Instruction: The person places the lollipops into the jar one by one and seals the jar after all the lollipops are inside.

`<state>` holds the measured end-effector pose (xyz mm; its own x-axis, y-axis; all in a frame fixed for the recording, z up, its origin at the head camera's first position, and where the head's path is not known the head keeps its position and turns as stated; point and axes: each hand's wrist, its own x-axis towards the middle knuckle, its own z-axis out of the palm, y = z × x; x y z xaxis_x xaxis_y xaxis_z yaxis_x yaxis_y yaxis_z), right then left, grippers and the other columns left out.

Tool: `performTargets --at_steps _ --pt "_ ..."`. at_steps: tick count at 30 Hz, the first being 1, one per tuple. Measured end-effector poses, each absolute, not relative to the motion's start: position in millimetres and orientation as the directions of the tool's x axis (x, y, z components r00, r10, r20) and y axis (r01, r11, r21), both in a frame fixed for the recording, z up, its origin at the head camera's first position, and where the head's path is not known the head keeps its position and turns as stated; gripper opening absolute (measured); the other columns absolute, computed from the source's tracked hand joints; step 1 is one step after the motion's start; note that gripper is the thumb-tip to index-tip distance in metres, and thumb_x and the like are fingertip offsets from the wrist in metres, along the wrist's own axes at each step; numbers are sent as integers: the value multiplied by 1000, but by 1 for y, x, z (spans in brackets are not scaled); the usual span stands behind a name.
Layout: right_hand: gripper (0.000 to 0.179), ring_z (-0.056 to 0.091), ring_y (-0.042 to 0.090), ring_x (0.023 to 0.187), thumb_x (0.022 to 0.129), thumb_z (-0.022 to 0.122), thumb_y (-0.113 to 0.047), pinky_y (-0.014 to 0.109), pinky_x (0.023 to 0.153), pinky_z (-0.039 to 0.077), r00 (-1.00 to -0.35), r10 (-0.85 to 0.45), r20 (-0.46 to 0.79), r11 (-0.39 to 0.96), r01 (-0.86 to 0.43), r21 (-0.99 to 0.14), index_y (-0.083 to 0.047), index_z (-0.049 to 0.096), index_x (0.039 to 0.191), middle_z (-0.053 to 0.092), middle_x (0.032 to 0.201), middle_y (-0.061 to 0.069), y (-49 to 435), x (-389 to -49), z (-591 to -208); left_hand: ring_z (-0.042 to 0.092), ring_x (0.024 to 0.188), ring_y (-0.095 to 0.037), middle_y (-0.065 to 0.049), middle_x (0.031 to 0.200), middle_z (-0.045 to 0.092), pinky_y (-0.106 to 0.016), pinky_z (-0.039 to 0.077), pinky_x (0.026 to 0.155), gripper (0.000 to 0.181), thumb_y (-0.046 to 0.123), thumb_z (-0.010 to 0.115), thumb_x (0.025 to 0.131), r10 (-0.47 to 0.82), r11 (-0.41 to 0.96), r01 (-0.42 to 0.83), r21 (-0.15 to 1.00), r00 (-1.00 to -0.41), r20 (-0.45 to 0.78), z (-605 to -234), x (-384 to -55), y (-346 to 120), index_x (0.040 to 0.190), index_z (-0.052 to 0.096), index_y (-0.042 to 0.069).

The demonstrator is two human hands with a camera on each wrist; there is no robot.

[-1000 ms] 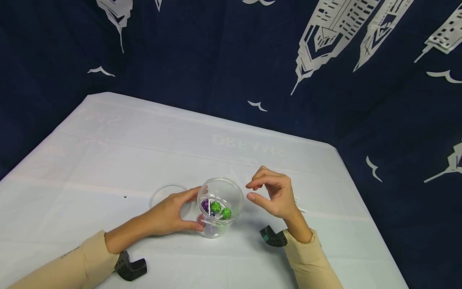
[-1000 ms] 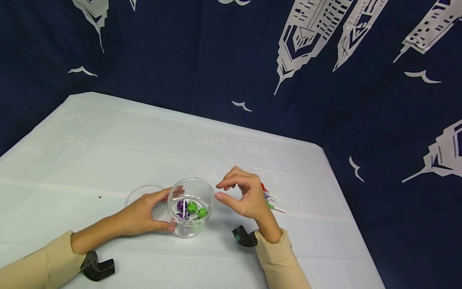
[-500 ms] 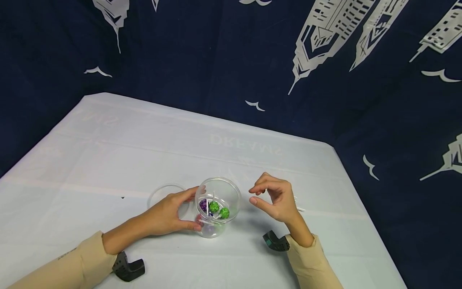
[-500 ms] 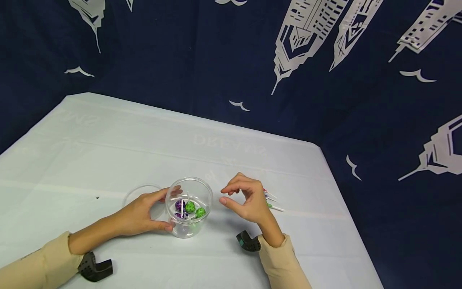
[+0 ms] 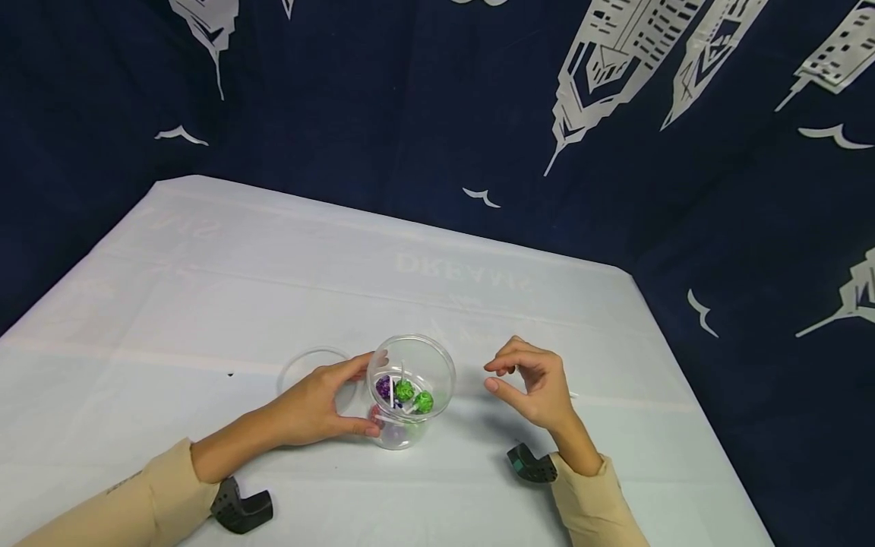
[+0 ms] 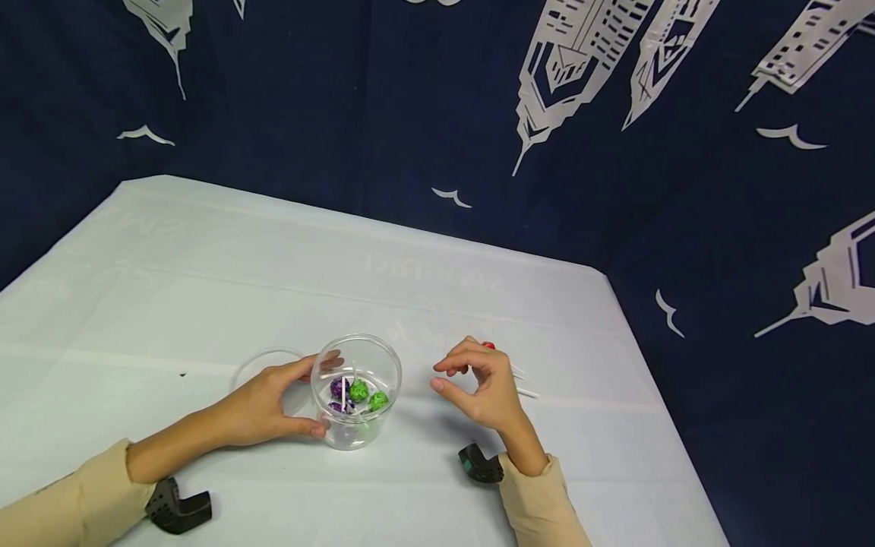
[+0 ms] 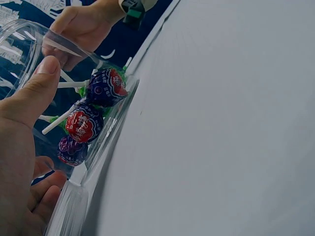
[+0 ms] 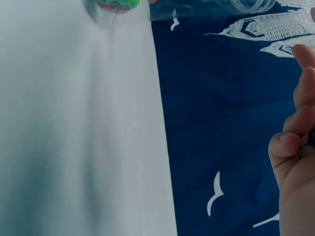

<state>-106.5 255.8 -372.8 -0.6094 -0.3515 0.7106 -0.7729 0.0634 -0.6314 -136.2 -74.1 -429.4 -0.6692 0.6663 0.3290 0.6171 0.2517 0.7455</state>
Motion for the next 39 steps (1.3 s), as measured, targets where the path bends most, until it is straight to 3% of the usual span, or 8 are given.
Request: performTargets --at_steps 6,13,18,23,27,31,35,39 --pt "24 51 21 71 76 72 14 27 55 36 -643 -308 702 111 -757 -644 -4 75 92 64 78 10 266 -103 -374 60 118 -26 -6 135 60 -53 43 104 95 46 85 73 665 254 617 745 -671 329 -428 -136 -73 149 41 11" --pt "17 49 20 71 73 67 20 26 58 44 -639 -294 711 102 -760 -642 7 69 84 63 77 9 277 -103 -371 59 120 -25 -6 136 59 -51 43 105 97 48 85 72 662 264 607 750 -679 316 -426 -135 -74 150 41 12" --pt "6 50 20 71 80 71 12 25 62 44 -635 -270 724 112 -768 -631 10 68 84 64 77 14 285 -103 -371 59 121 -23 -5 135 60 -50 42 106 96 47 85 72 665 265 608 748 -677 315 -426 -136 -74 149 41 12" --pt "12 50 17 71 83 74 5 26 60 40 -643 -237 729 130 -764 -632 14 66 84 65 77 16 293 -102 -372 59 121 -24 -6 133 62 -51 41 106 95 45 86 72 664 256 615 746 -673 327 -427 -136 -73 149 41 11" --pt "7 50 16 71 78 70 15 28 60 36 -650 -198 733 149 -759 -633 16 66 84 66 76 14 300 -100 -373 60 120 -25 -7 133 62 -52 42 105 95 45 86 72 661 255 617 745 -673 331 -429 -136 -73 149 41 11" --pt "16 51 15 70 71 62 27 28 59 35 -662 -146 735 191 -748 -636 17 65 83 66 76 9 310 -98 -374 60 119 -26 -7 133 62 -53 42 104 95 45 85 73 665 259 623 738 -669 331 -428 -136 -72 149 41 10" --pt "6 52 14 69 77 67 19 23 59 38 -674 -89 733 230 -730 -643 18 65 83 67 77 12 318 -97 -377 60 120 -27 -8 134 60 -53 43 104 95 45 85 73 669 262 625 736 -667 328 -428 -136 -73 149 41 10" --pt "10 53 13 69 81 71 11 20 60 40 -700 -41 713 272 -695 -666 19 65 83 67 78 14 324 -96 -379 59 120 -28 -9 134 61 -54 42 104 94 44 85 73 670 258 617 744 -669 322 -428 -136 -73 149 41 9"
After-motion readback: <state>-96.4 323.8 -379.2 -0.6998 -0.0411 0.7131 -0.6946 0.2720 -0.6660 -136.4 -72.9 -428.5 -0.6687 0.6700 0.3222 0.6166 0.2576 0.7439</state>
